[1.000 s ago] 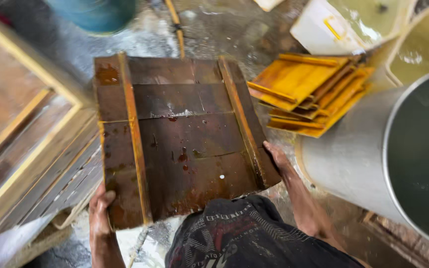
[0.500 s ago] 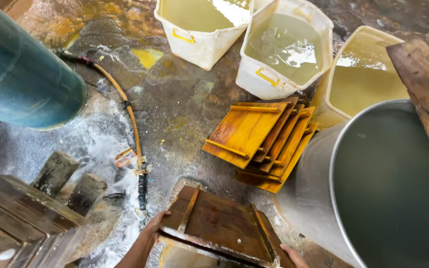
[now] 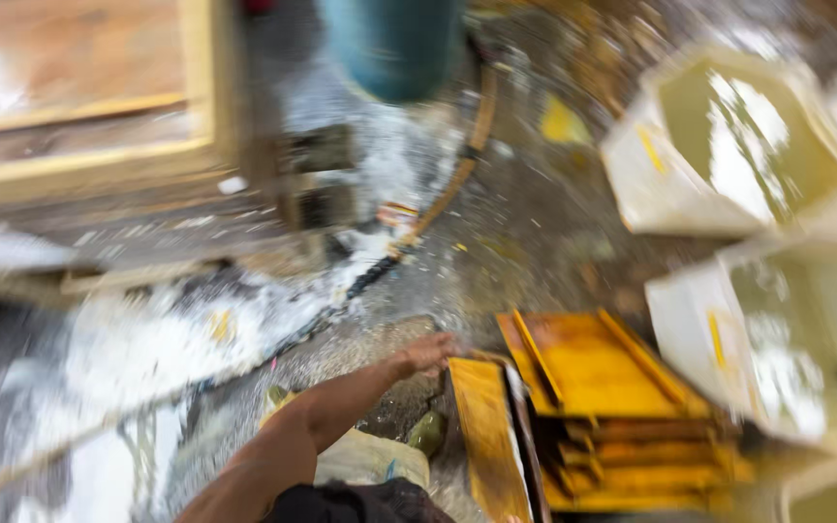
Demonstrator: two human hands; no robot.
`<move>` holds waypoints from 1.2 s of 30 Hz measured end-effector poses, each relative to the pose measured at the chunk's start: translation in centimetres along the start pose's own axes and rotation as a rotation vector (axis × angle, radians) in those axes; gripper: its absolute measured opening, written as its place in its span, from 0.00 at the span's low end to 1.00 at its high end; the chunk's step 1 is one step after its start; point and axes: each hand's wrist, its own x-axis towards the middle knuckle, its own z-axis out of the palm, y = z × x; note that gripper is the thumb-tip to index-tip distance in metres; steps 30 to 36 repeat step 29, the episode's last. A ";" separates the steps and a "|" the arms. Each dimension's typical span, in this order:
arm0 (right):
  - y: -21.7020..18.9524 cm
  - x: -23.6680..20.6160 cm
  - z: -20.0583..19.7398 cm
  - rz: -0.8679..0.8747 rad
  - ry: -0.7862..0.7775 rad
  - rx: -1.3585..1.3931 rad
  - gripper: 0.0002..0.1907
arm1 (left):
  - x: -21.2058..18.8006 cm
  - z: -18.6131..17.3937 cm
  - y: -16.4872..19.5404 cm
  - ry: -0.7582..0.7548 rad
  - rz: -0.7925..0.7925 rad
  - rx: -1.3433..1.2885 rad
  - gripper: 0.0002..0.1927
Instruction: The person dips a rectangular frame into a vat of yellow pulp, lifts it to form a sheet, and places it on a stack. They then use a knife to trim the edges and a slatted tool to press the sheet. The process is repeated multiple times.
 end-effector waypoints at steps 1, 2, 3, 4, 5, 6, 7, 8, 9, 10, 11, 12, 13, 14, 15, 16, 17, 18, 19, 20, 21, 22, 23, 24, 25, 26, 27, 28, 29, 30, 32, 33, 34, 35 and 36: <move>0.9 -0.6 2.3 -0.025 -0.039 -0.077 0.21 | -2.0 -1.8 -1.0 0.034 0.037 0.015 0.31; 1.7 -1.5 4.6 -0.067 -0.077 -0.153 0.22 | -4.0 -3.9 -2.3 0.090 0.062 0.043 0.29; 1.3 -2.0 7.5 -0.136 -0.121 -0.214 0.23 | -6.2 -6.3 -3.7 0.158 0.079 0.087 0.26; 1.1 -3.0 10.8 -0.204 -0.167 -0.280 0.24 | -8.5 -9.1 -5.3 0.253 0.089 0.152 0.25; 0.6 -3.7 14.9 -0.332 -0.251 -0.310 0.25 | -10.8 -12.2 -7.2 0.355 0.088 0.240 0.23; 0.7 -4.6 19.3 -0.454 -0.339 -0.322 0.26 | -13.5 -15.4 -10.0 0.477 0.061 0.303 0.22; 0.9 -5.4 24.4 -0.585 -0.479 -0.268 0.27 | -16.4 -18.8 -13.4 0.603 0.018 0.354 0.21; 1.4 -6.6 29.7 -0.668 -0.712 -0.127 0.28 | -19.9 -22.0 -16.8 0.731 -0.039 0.355 0.20; 1.2 -7.8 35.7 -0.794 -0.224 -0.497 0.17 | -23.1 -25.0 -20.1 0.839 -0.083 0.347 0.20; 1.8 -9.2 40.5 -0.728 -0.440 -0.400 0.17 | -26.8 -27.3 -23.6 0.953 -0.188 0.197 0.21; 2.8 -10.4 44.9 -0.867 -0.614 -0.295 0.14 | -30.5 -29.3 -27.1 1.062 -0.299 0.057 0.21; 3.2 -11.4 49.1 -0.924 -0.651 -0.339 0.11 | -34.0 -31.3 -29.9 1.079 -0.333 0.095 0.23; 3.4 -12.2 53.0 -1.116 -1.028 -0.302 0.23 | -37.3 -33.3 -32.7 1.092 -0.358 0.133 0.24; 3.0 -13.0 56.7 -1.186 -0.755 -0.446 0.05 | -40.4 -34.9 -35.4 1.127 -0.409 0.038 0.25; 2.5 -13.4 60.5 -1.205 -0.659 -0.467 0.03 | -42.8 -36.4 -37.3 1.156 -0.452 -0.058 0.25; 2.1 -13.9 63.4 -1.322 -0.809 -0.504 0.16 | -45.0 -37.5 -39.3 1.254 -0.441 -0.128 0.26; 1.8 -14.0 66.3 -1.400 -0.766 -0.460 0.13 | -47.4 -38.4 -41.7 1.351 -0.437 -0.189 0.27; 1.2 -14.0 68.7 -1.501 -0.735 -0.511 0.10 | -49.2 -39.5 -43.4 1.358 -0.488 -0.234 0.27; 0.5 -13.9 70.4 -1.524 -0.661 -0.606 0.12 | -50.7 -39.9 -45.2 1.362 -0.543 -0.281 0.26; 0.3 -13.7 72.4 -1.481 -0.587 -0.625 0.14 | -51.8 -40.4 -46.6 1.428 -0.520 -0.370 0.28; -0.4 -13.8 74.4 -1.453 -0.514 -0.635 0.16 | -52.0 -41.2 -47.5 1.497 -0.479 -0.463 0.29; -0.5 -13.8 75.6 -1.468 -0.481 -0.648 0.20 | -52.5 -41.7 -48.4 1.565 -0.441 -0.552 0.31; -0.7 -13.7 76.6 -1.487 -0.443 -0.659 0.24 | -52.2 -42.2 -49.0 1.519 -0.491 -0.619 0.29; -0.8 -13.9 77.6 -1.508 -0.401 -0.661 0.28 | -51.9 -42.8 -49.2 1.471 -0.535 -0.678 0.28; -0.8 -13.8 78.5 -1.493 -0.299 -0.728 0.29 | -51.4 -43.8 -49.2 1.420 -0.573 -0.729 0.27; -0.9 -13.7 79.3 -1.473 -0.191 -0.788 0.31 | -50.5 -45.2 -49.0 1.396 -0.436 -0.878 0.26; -1.1 -13.5 80.1 -1.448 -0.080 -0.842 0.32 | -49.2 -47.1 -48.5 1.357 -0.293 -1.020 0.26; -1.3 -13.4 81.2 -1.311 -0.018 -0.871 0.33 | -48.1 -49.5 -48.2 1.308 -0.150 -1.157 0.26; -1.3 -13.2 82.4 -1.170 0.035 -0.898 0.35 | -46.9 -52.8 -47.8 1.279 -0.079 -1.144 0.26; -1.3 -13.2 82.4 -1.170 0.035 -0.898 0.35 | -46.9 -52.8 -47.8 1.279 -0.079 -1.144 0.26; -1.3 -13.2 82.4 -1.170 0.035 -0.898 0.35 | -46.9 -52.8 -47.8 1.279 -0.079 -1.144 0.26; -1.3 -13.2 82.4 -1.170 0.035 -0.898 0.35 | -46.9 -52.8 -47.8 1.279 -0.079 -1.144 0.26; -1.3 -13.2 82.4 -1.170 0.035 -0.898 0.35 | -46.9 -52.8 -47.8 1.279 -0.079 -1.144 0.26; -1.3 -13.2 82.4 -1.170 0.035 -0.898 0.35 | -46.9 -52.8 -47.8 1.279 -0.079 -1.144 0.26; -1.3 -13.2 82.4 -1.170 0.035 -0.898 0.35 | -46.9 -52.8 -47.8 1.279 -0.079 -1.144 0.26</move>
